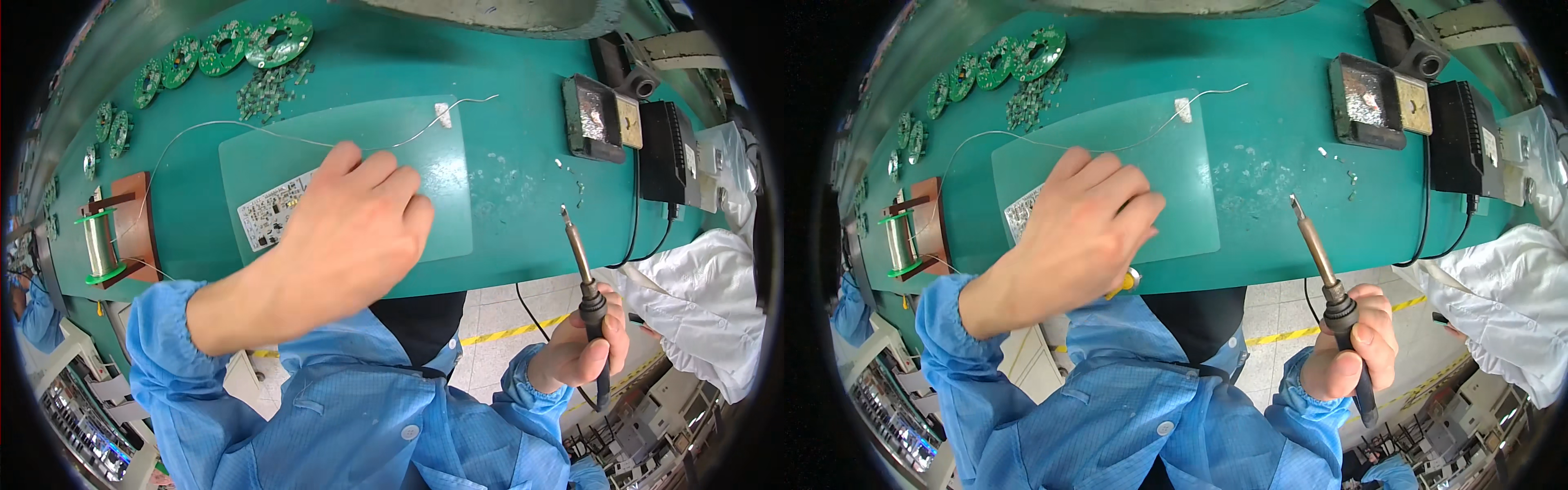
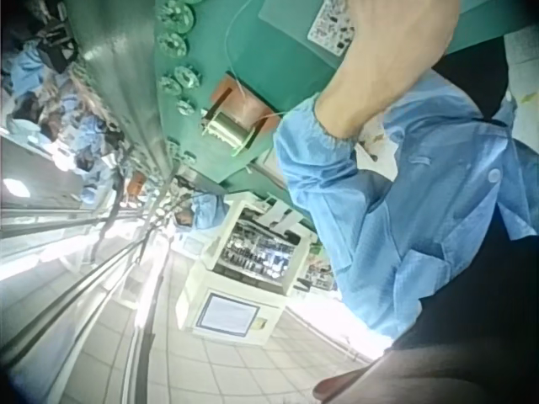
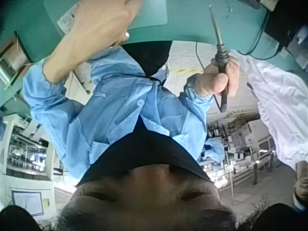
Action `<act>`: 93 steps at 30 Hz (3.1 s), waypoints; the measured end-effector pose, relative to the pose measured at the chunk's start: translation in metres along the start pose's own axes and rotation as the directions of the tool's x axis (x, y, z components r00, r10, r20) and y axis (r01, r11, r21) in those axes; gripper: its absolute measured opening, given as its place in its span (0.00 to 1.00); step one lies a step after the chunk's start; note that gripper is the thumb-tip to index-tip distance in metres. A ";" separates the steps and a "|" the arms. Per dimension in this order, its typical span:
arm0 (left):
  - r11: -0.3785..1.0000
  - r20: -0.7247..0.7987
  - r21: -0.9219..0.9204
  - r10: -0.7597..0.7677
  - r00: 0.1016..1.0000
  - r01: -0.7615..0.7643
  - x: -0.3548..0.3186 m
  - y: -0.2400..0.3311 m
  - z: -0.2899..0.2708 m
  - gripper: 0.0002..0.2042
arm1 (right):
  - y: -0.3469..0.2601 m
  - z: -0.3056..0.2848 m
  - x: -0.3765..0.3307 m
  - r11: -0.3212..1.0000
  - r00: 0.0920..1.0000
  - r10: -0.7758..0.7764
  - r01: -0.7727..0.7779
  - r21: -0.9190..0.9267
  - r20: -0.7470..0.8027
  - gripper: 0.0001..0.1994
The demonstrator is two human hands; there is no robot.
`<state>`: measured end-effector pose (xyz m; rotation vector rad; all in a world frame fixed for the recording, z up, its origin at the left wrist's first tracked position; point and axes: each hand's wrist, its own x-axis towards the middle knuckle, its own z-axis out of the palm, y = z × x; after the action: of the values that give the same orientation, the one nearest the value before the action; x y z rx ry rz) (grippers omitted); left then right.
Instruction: Soldering components onto a printed circuit board at an industrial electronics assembly station.
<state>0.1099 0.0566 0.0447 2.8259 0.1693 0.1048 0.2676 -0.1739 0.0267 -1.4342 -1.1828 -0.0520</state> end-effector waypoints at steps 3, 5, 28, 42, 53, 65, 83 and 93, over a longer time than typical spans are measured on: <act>0.998 0.136 -0.012 0.059 0.989 -0.058 0.012 -0.003 -0.003 0.05 | -0.001 -0.005 -0.003 1.000 0.997 -0.030 0.030 -0.008 -0.065 0.16; 0.997 0.168 -0.016 0.081 0.982 -0.079 0.015 -0.006 -0.003 0.06 | -0.001 -0.005 -0.007 1.000 0.994 0.002 -0.001 0.005 -0.112 0.15; 0.979 0.268 0.048 0.177 0.947 -0.197 0.036 -0.001 -0.015 0.05 | 0.004 -0.024 -0.015 0.999 0.958 0.010 0.003 0.048 -0.287 0.15; 0.793 -0.227 -0.606 -0.245 0.943 0.061 0.117 -0.003 0.000 0.06 | 0.039 -0.019 0.024 0.956 0.932 0.024 -0.126 -0.263 -0.361 0.15; 0.867 -0.375 -0.497 -0.193 0.907 -0.021 0.150 0.021 0.004 0.08 | 0.036 -0.010 0.019 0.944 0.955 0.177 -0.234 -0.234 -0.239 0.17; 0.931 -0.244 -0.046 -0.363 0.899 0.363 -0.089 -0.018 -0.035 0.23 | 0.055 -0.002 0.022 0.810 0.973 0.225 -0.211 -0.547 -0.043 0.17; 0.923 -0.321 -0.361 -0.259 0.911 0.135 -0.075 -0.022 0.005 0.24 | -0.009 0.068 0.016 1.000 0.970 -0.023 0.021 0.007 0.241 0.11; 0.944 -0.364 -0.317 -0.207 0.908 0.088 -0.070 -0.024 0.010 0.25 | -0.007 0.074 0.017 0.996 0.947 -0.006 -0.023 0.087 0.322 0.11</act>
<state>0.0386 0.0670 0.0239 2.4521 0.4219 0.6145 0.2280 -0.1088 0.0215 -1.4023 -1.4256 0.2481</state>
